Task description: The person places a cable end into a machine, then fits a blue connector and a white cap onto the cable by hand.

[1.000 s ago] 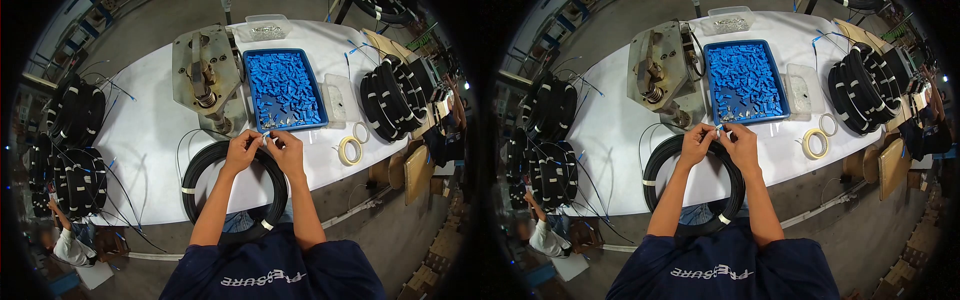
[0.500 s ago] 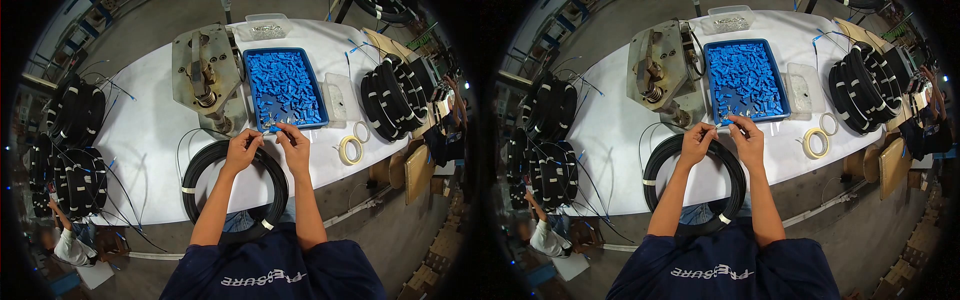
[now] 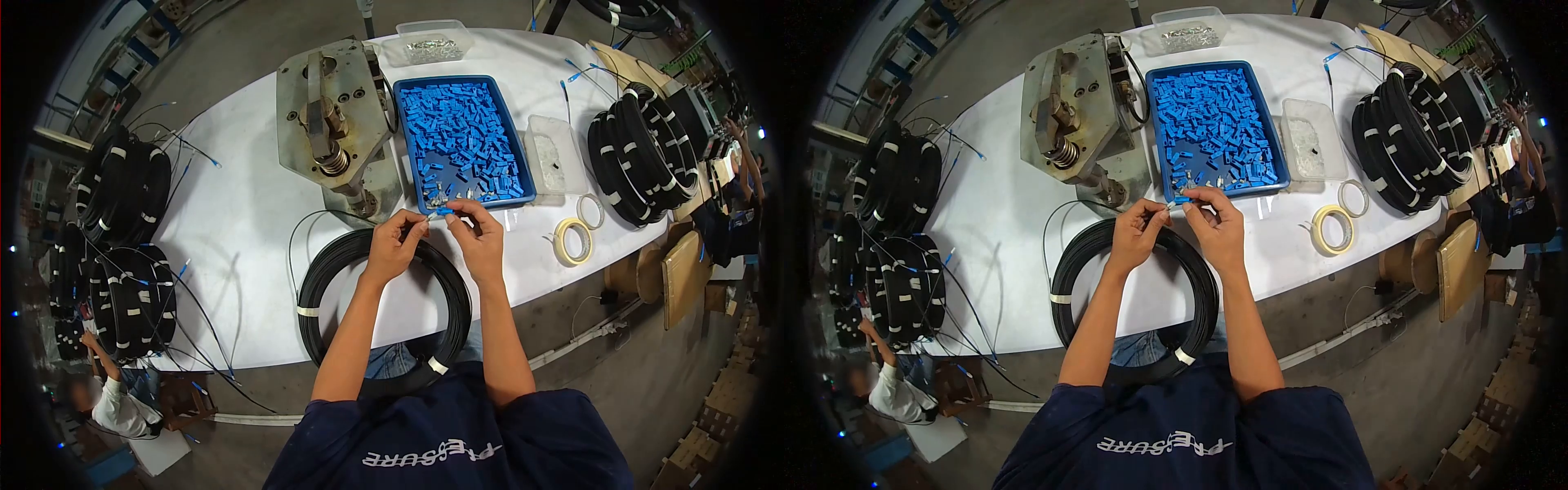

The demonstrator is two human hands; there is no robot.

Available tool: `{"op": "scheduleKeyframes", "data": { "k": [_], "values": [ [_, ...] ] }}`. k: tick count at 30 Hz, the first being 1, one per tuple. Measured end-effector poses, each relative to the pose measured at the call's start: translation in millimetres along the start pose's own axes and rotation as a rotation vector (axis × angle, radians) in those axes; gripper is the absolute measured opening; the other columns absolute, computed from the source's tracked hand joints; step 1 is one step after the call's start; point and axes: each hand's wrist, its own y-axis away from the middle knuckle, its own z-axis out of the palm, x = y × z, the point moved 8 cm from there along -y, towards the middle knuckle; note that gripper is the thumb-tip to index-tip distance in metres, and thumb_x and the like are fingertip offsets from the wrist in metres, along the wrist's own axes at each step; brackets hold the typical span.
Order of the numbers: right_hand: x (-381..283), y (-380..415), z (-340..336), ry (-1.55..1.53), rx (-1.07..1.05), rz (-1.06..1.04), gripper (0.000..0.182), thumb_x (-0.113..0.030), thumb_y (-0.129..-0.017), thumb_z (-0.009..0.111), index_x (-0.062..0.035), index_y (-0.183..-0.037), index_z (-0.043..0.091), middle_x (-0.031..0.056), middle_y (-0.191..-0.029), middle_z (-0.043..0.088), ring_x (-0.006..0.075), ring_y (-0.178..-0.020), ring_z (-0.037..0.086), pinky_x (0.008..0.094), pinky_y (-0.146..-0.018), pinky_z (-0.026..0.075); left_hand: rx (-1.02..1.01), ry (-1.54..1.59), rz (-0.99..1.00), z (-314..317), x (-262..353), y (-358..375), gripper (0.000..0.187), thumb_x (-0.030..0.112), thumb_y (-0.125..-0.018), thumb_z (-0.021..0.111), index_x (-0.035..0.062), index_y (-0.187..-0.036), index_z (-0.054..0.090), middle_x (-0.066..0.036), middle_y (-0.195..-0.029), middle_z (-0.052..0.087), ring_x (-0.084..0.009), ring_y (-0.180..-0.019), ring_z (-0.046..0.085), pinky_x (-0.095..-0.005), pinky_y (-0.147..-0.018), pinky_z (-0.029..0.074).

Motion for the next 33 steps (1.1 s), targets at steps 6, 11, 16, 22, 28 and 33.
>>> {"op": "scheduleKeyframes", "data": {
  "k": [6, 11, 16, 22, 28, 33],
  "values": [
    [-2, 1, 2, -0.037, 0.057, -0.036, 0.025, 0.002, -0.088, 0.064, 0.0023, -0.113, 0.064, 0.0103, -0.110, 0.064, 0.0155, -0.100, 0.063, 0.0261, -0.083, 0.051, -0.013, 0.036, -0.001, 0, -6, 1, 0.012, 0.009, -0.097, 0.060, -0.0024, -0.101, 0.059, -0.005, -0.088, 0.065, -0.0088, -0.082, 0.058, -0.0221, -0.076, 0.047],
    [-23, 5, 10, 0.314, 0.070, -0.301, 0.038, 0.004, -0.084, 0.066, -0.0018, -0.121, 0.060, 0.0140, -0.101, 0.069, 0.0218, -0.091, 0.068, 0.0313, -0.083, 0.053, 0.017, 0.205, 0.004, -3, -7, 1, 0.010, 0.006, -0.096, 0.060, -0.0013, -0.102, 0.059, -0.009, -0.094, 0.067, -0.0115, -0.085, 0.061, -0.0245, -0.080, 0.048],
    [-24, 11, 17, 0.320, 0.061, -0.387, 0.045, 0.004, -0.082, 0.069, -0.0035, -0.124, 0.056, 0.0127, -0.102, 0.070, 0.0225, -0.093, 0.069, 0.0324, -0.083, 0.053, 0.048, 0.284, 0.164, -5, 7, -1, 0.006, 0.000, -0.093, 0.061, 0.0012, -0.099, 0.062, -0.012, -0.105, 0.067, -0.0198, -0.106, 0.061, -0.0317, -0.093, 0.047],
    [-32, 16, 28, 0.331, 0.018, -0.441, 0.045, 0.005, -0.081, 0.071, -0.0036, -0.123, 0.056, 0.0129, -0.103, 0.071, 0.0230, -0.095, 0.070, 0.0315, -0.083, 0.053, 0.017, 0.281, 0.286, -11, 5, -4, 0.008, -0.002, -0.090, 0.063, 0.0043, -0.094, 0.064, -0.009, -0.109, 0.068, -0.0273, -0.121, 0.053, -0.0403, -0.101, 0.041],
    [-29, 18, 33, 0.344, 0.004, -0.431, 0.045, 0.007, -0.080, 0.071, -0.0027, -0.121, 0.056, 0.0125, -0.102, 0.071, 0.0219, -0.096, 0.071, 0.0303, -0.083, 0.053, -0.020, 0.334, 0.251, -13, 3, -3, 0.005, 0.003, -0.091, 0.064, 0.0061, -0.093, 0.061, -0.009, -0.109, 0.069, -0.0300, -0.126, 0.050, -0.0418, -0.102, 0.042],
    [-35, 20, 36, 0.328, 0.004, -0.453, 0.040, 0.006, -0.080, 0.071, -0.0018, -0.117, 0.060, 0.0126, -0.103, 0.070, 0.0237, -0.095, 0.071, 0.0310, -0.079, 0.055, -0.014, 0.394, 0.215, -13, 0, -2, 0.005, 0.003, -0.090, 0.065, 0.0060, -0.091, 0.061, -0.009, -0.107, 0.070, -0.0299, -0.125, 0.051, -0.0422, -0.102, 0.042]
  ]
}}
